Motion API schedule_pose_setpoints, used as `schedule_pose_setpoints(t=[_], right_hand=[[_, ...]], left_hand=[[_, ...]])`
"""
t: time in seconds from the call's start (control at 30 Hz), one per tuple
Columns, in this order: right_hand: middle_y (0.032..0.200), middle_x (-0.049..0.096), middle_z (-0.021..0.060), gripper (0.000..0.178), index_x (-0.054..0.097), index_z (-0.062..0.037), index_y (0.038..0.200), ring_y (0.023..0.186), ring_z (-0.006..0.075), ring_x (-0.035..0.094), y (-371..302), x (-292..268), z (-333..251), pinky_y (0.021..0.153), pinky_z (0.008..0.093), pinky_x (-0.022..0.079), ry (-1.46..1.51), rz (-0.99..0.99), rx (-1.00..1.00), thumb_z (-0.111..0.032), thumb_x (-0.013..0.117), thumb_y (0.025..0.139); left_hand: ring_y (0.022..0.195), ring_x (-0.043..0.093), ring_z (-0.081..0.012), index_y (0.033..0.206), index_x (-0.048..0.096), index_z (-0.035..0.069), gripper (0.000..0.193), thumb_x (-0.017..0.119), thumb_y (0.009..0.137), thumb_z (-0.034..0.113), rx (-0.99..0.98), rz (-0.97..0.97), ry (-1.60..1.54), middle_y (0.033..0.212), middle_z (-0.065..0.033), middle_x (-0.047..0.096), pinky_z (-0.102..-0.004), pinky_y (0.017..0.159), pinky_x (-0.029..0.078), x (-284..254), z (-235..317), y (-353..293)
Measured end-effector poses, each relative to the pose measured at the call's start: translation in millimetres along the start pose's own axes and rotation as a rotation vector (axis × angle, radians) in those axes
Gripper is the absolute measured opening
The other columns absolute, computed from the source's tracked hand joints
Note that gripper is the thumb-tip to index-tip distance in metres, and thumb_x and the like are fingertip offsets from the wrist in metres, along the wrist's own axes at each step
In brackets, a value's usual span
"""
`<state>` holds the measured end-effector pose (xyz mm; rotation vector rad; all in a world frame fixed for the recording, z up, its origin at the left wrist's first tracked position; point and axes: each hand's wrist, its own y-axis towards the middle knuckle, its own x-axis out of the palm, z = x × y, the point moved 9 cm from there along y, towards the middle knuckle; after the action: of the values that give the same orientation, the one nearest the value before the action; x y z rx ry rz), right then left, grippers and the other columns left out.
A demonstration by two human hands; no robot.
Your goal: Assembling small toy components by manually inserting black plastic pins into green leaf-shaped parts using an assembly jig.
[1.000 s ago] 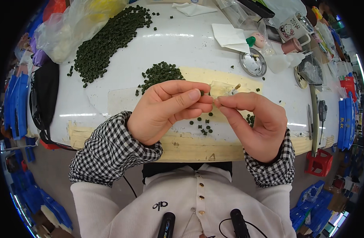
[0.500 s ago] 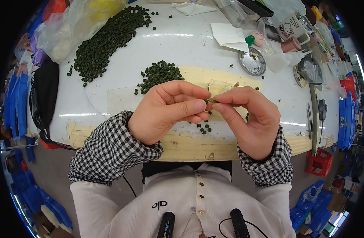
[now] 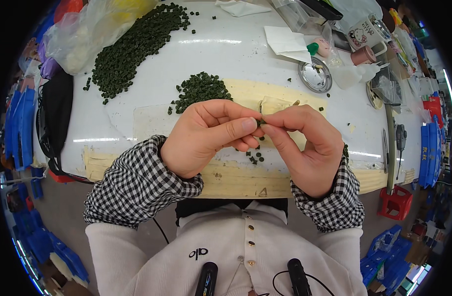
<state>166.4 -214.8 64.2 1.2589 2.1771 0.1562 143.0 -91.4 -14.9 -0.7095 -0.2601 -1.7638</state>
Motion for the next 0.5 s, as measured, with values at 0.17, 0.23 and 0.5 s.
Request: schedule_pose_setpoints(t=[0.17, 0.23, 0.5], right_hand=[[0.093, 0.065, 0.0121, 0.022, 0.067, 0.0021, 0.102, 0.082, 0.0180, 0.065, -1, 4, 1, 0.072, 0.0253, 0.051, 0.034, 0.006, -0.015, 0.007, 0.064, 0.081], [0.094, 0.065, 0.0118, 0.024, 0.067, 0.0017, 0.104, 0.083, 0.0178, 0.064, -2, 6, 3, 0.072, 0.0253, 0.051, 0.055, -0.001, 0.000, 0.006, 0.063, 0.081], [0.095, 0.064, 0.0107, 0.025, 0.067, 0.0003, 0.107, 0.084, 0.0165, 0.062, -6, 13, 11, 0.073, 0.0243, 0.049, 0.168, -0.030, 0.045, 0.005, 0.062, 0.083]], left_hand=[[0.078, 0.063, -0.0098, 0.107, 0.061, 0.001, 0.016, 0.055, 0.095, 0.009, 0.027, 0.026, -0.028, 0.094, -0.0084, 0.067, -0.0204, 0.070, 0.053, -2, 4, 2], [0.078, 0.062, -0.0088, 0.107, 0.061, 0.002, 0.016, 0.055, 0.095, 0.009, 0.019, 0.038, -0.036, 0.094, -0.0073, 0.067, -0.0200, 0.070, 0.052, -4, 4, 2], [0.077, 0.063, -0.0106, 0.104, 0.063, -0.001, 0.016, 0.061, 0.091, 0.008, 0.163, 0.096, 0.194, 0.091, -0.0076, 0.067, -0.0224, 0.070, 0.053, -4, 19, -2]])
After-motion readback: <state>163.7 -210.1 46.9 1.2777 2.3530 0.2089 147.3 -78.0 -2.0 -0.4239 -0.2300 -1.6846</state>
